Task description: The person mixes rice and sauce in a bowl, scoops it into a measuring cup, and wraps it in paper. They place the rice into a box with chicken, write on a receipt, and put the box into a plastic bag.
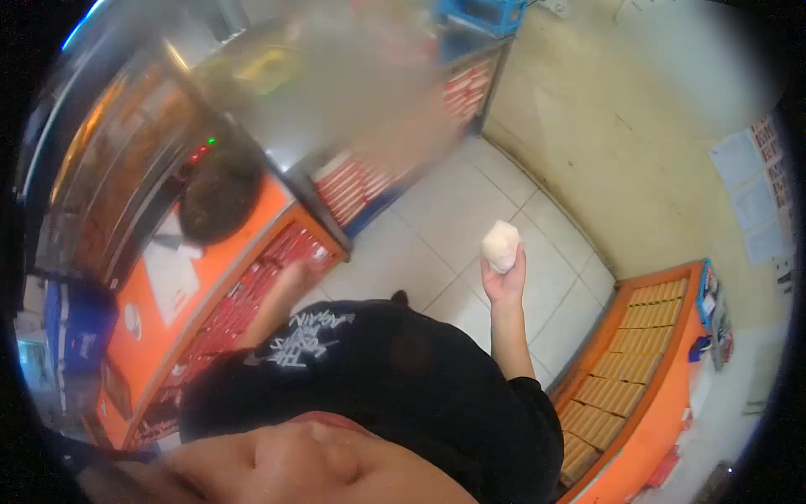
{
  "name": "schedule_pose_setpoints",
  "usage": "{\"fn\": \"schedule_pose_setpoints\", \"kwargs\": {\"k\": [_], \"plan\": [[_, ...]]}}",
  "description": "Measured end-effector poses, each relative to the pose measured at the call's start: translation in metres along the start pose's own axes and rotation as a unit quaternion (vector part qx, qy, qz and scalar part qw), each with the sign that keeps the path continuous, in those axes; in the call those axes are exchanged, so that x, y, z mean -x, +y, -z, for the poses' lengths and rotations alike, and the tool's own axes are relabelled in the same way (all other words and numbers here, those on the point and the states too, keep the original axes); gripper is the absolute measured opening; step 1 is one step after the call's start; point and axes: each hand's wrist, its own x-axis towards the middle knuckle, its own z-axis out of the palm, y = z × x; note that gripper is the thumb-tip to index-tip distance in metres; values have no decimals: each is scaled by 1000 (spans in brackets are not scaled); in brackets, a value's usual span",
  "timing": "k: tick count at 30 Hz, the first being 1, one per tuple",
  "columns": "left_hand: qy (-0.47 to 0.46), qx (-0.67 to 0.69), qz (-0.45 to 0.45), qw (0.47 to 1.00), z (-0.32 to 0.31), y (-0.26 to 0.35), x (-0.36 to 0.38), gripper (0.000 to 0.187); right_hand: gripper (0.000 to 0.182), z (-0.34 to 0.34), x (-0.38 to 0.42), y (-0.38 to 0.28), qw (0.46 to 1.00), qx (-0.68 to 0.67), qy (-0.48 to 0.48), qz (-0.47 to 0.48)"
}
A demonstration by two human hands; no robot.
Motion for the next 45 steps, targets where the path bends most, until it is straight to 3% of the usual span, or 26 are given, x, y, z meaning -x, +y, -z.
{"fn": "schedule_pose_setpoints", "kwargs": {"k": [1,3,5,11,13,14,18,19,20,21,23,24,26,27,29,30,31,34,41,43,44,45], "plan": [[-18,17,-63,998,-14,31,-31,34,39,-7,-19,-15,1000,10,7,5],[-2,38,-55,998,-59,113,-71,28,39,-18,-66,-47,999,8,-16,37],[-4,-12,-173,985,-105,183,-113,25,39,-30,-105,-78,998,26,-16,56],[-11,72,-189,979,-183,296,-259,37,40,-74,-255,-149,988,135,18,79],[59,41,-201,977,-191,328,-290,44,43,-112,-333,-165,947,314,-52,37],[69,70,-178,979,-191,341,-307,50,47,-138,-373,-166,936,340,-84,35],[124,90,-148,977,-184,384,-380,54,60,-284,-494,-121,738,606,-286,88],[159,57,-157,973,-188,397,-393,56,59,-310,-529,-101,654,665,-327,152],[193,26,-168,966,-189,411,-407,57,55,-338,-557,-79,533,730,-353,241],[202,37,-164,965,-185,419,-422,57,54,-372,-562,-53,462,756,-341,314],[322,-157,-206,911,-177,426,-455,56,55,-404,-601,-10,451,747,-385,300],[327,-151,-198,911,-179,439,-450,56,55,-423,-604,8,483,733,-389,278],[367,-288,-208,860,-194,482,-429,55,53,-440,-624,32,541,698,-395,253],[369,-278,-200,864,-194,488,-444,55,53,-437,-642,39,534,702,-402,245],[272,-385,-167,866,-191,491,-471,50,51,-424,-674,44,446,677,-486,326],[244,-432,-186,848,-193,485,-478,46,51,-428,-674,42,457,690,-488,277],[248,-428,-180,850,-199,477,-474,46,51,-431,-668,36,456,689,-494,272],[359,-339,-307,813,-220,453,-453,51,51,-428,-664,24,549,665,-446,238],[384,-282,-334,814,-218,444,-464,49,49,-427,-682,26,541,654,-492,193],[379,-288,-305,825,-218,452,-461,47,50,-427,-683,33,486,684,-522,151],[375,-292,-282,833,-218,458,-460,46,50,-426,-681,40,488,683,-523,149],[377,-292,-280,833,-218,460,-460,46,50,-425,-677,50,404,665,-582,236]]}}
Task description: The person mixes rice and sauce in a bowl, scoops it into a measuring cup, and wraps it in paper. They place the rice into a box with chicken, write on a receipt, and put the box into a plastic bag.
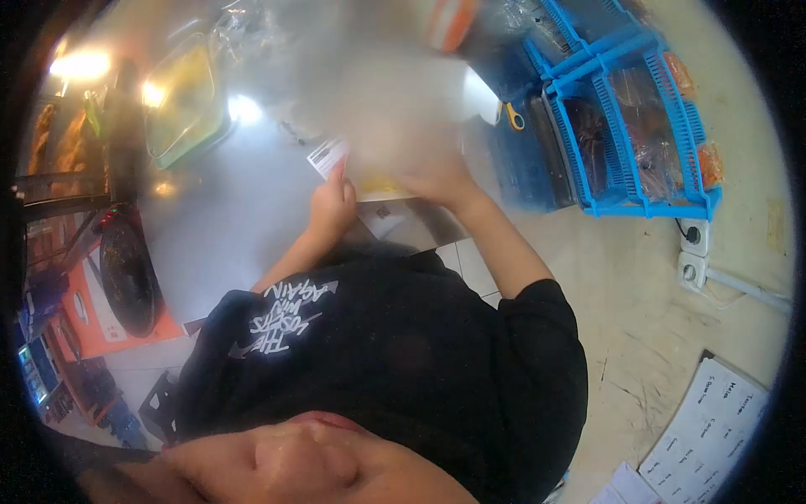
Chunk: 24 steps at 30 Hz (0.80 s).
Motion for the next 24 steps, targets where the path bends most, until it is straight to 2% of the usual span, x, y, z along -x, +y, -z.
{"fn": "schedule_pose_setpoints", "kwargs": {"k": [1,2,4,6,8,9,10,12,13,14,16,17,19,20,22,23,24], "plan": [[-1,-4,9,1000,0,1,0,45,50,-9,-4,-3,991,86,-10,105],[-2,-7,18,1000,1,3,1,43,50,-21,-3,-1,991,84,-12,106],[5,-23,12,1000,2,6,2,43,47,-47,-3,3,975,185,6,122],[12,-37,7,999,4,7,2,42,41,-53,-9,10,979,177,-12,98],[-29,-50,30,998,5,6,-3,41,39,-58,-9,30,984,118,-136,6],[-29,-49,33,998,6,5,-3,41,39,-32,-22,-2,973,95,-206,-38],[-34,-57,34,997,7,5,-4,40,39,-27,-25,-7,973,95,-207,-40],[-33,-61,31,997,9,9,-7,40,39,-18,-32,-9,975,-11,-203,-87],[-34,-58,37,997,10,11,-7,39,40,-19,-33,-10,982,51,-173,-50],[-36,-55,45,997,10,12,-6,39,40,-23,-32,-5,982,54,-174,-48],[-33,-53,44,997,9,11,-6,38,42,-37,-29,9,986,114,-92,75],[-30,-53,42,997,9,10,-6,38,42,-41,-29,13,986,114,-92,75],[-33,-48,35,998,7,5,-10,38,45,-44,-32,14,956,136,-254,59],[-36,-41,28,998,5,3,-11,38,45,-43,-38,15,955,135,-256,60],[-43,-42,37,997,9,7,-12,38,47,-35,-58,6,903,79,-422,-27],[-50,-43,43,997,11,9,-13,38,51,-38,-67,17,885,63,-462,-2],[-52,-45,40,997,12,9,-12,38,51,-38,-64,20,886,62,-459,-4]]}}
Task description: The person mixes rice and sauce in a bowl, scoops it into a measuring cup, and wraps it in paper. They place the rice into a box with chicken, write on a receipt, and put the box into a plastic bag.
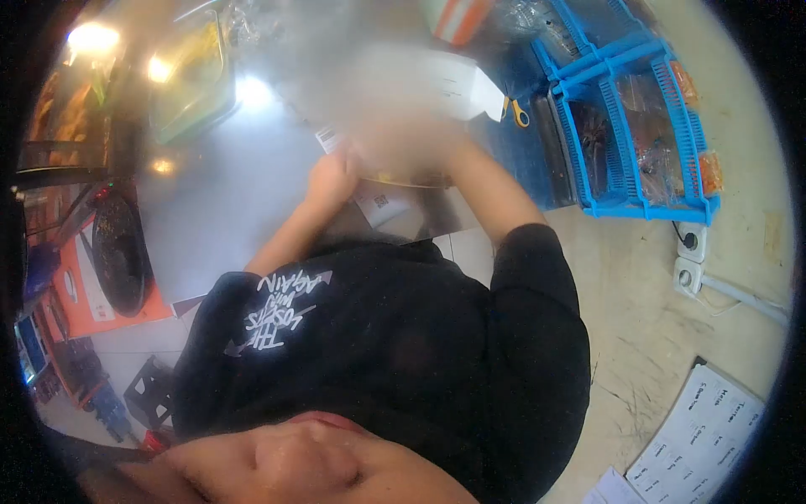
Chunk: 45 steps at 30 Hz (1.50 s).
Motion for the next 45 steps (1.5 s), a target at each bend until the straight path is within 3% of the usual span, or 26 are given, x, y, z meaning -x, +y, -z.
{"fn": "schedule_pose_setpoints", "kwargs": {"k": [2,3,5,9,12,14,19,21,22,24,25,27,29,33,36,38,41,44,45], "plan": [[5,-4,28,1000,6,-4,2,38,51,-3,2,8,989,62,130,41],[5,-3,29,1000,12,-7,5,38,48,-4,1,13,990,-34,139,8],[-23,-3,112,993,30,-13,14,39,44,11,19,-19,987,-2,158,-27],[-9,5,124,992,32,-24,24,40,32,28,41,-63,974,49,200,-93],[-7,-7,109,994,23,-15,20,48,28,15,31,-52,949,82,263,-153],[32,-90,52,994,14,-7,16,58,28,1,20,-19,951,39,267,-149],[10,-143,72,987,9,7,19,69,26,2,23,-9,939,-22,295,-176],[20,-158,72,985,7,3,20,69,24,8,32,-31,961,22,267,-73],[22,-177,73,981,7,3,19,67,24,-1,30,-16,960,21,269,-73],[29,-200,70,977,5,0,17,65,22,-25,23,23,932,-20,360,48],[34,-202,67,977,1,-2,18,62,19,-16,37,15,910,31,405,86],[41,-205,59,976,0,0,20,59,19,-16,83,21,887,-214,408,-10],[-19,-145,99,984,3,3,18,50,20,-16,135,25,871,-193,412,-185],[-49,-162,52,984,3,-6,12,41,36,-71,144,19,820,-360,251,-367],[-70,-151,16,986,0,-6,8,30,39,-117,110,21,772,-440,219,-403],[-31,-138,0,990,-5,-14,5,22,34,-151,97,35,801,-361,351,-323],[4,-97,-4,995,-6,-22,4,18,33,-153,102,25,755,-452,380,-285],[-33,-74,-2,997,7,-16,0,19,33,-169,112,13,706,-516,409,-260],[-14,-47,-35,998,3,-25,-1,21,32,-174,117,8,714,-492,416,-274]]}}
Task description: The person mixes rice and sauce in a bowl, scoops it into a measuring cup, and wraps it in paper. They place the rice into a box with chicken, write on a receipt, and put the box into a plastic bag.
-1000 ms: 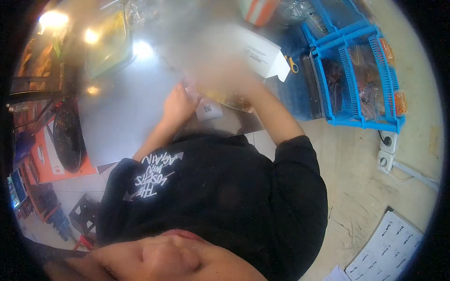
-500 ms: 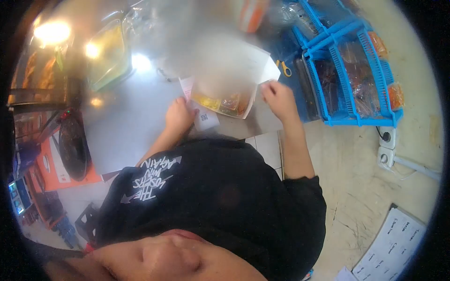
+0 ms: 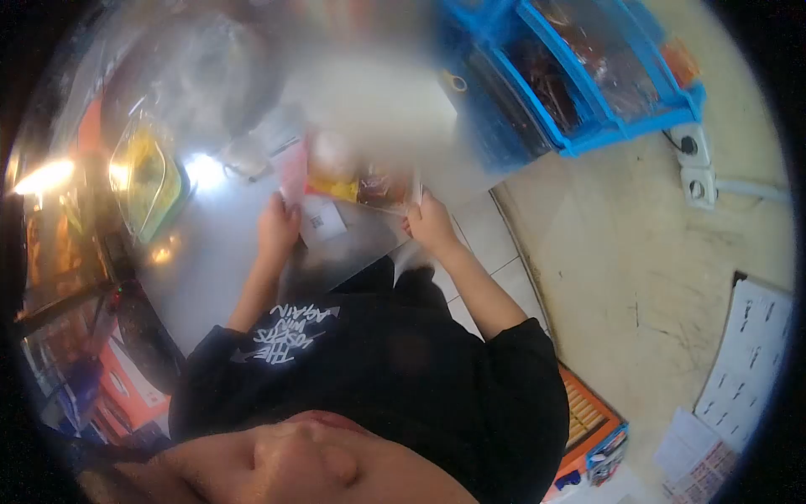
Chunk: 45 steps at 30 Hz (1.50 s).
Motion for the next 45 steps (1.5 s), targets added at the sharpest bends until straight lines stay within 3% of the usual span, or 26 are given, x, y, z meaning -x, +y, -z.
{"fn": "schedule_pose_setpoints", "kwargs": {"k": [4,7,8,14,15,16,17,18,19,20,21,23,25,26,28,29,30,32,34,35,37,40,41,42,43,45], "plan": [[-26,13,5,1000,3,7,-2,22,32,9,36,16,995,-23,59,72],[0,-4,-56,998,-11,13,3,23,31,19,84,34,990,-50,97,86],[-31,74,-87,993,-17,20,9,24,31,22,108,38,987,-77,109,91],[-122,36,-261,957,-86,141,105,25,32,25,305,123,950,-95,291,56],[-137,3,-288,948,-101,160,134,25,33,18,352,142,940,-93,326,24],[-209,86,-338,914,-117,176,174,31,33,10,403,159,918,-90,386,4],[-209,164,-458,848,-138,190,219,38,34,-2,455,172,903,-120,413,-16],[-252,174,-451,838,-176,188,252,40,35,-14,510,187,879,-155,450,-33],[-292,130,-563,762,-193,213,305,42,35,-25,567,205,831,-156,531,-55],[-338,133,-447,818,-218,214,363,45,37,-41,618,222,807,-146,562,-106],[-376,80,-499,776,-203,242,444,52,39,-61,663,237,787,-147,580,-153],[-363,22,-603,710,-258,244,534,55,41,-98,746,266,713,-166,655,-186],[-448,69,-637,624,-253,267,639,57,39,-131,826,281,609,-196,731,-235],[-515,108,-633,568,-249,270,670,60,39,-144,846,286,591,-193,744,-246],[-570,112,-609,540,-229,278,740,60,29,-167,901,312,455,-259,801,-290],[-611,110,-580,527,-226,282,763,61,29,-175,924,324,442,-257,808,-293],[-614,110,-587,516,-235,283,782,61,28,-183,950,341,394,-292,823,-287],[-570,-7,-708,418,-266,283,819,56,26,-199,1000,376,331,-324,843,-275],[-597,10,-695,400,-301,288,856,49,25,-203,1057,408,245,-361,861,-261],[-621,13,-679,392,-318,289,873,43,25,-213,1086,437,239,-352,866,-262],[-596,13,-698,396,-333,303,926,38,22,-233,1152,506,278,-191,849,-406],[-554,20,-733,395,-376,314,1012,31,28,-230,1237,547,268,-142,850,-430],[-537,6,-749,387,-389,322,1050,29,40,-240,1258,587,193,-171,898,-357],[-542,18,-749,381,-389,331,1089,29,50,-207,1275,537,186,-350,872,-288],[-570,30,-746,344,-383,336,1123,28,50,-223,1301,576,179,-349,873,-291],[-594,30,-745,301,-376,344,1184,28,55,-265,1340,673,246,-116,864,-423]]}}
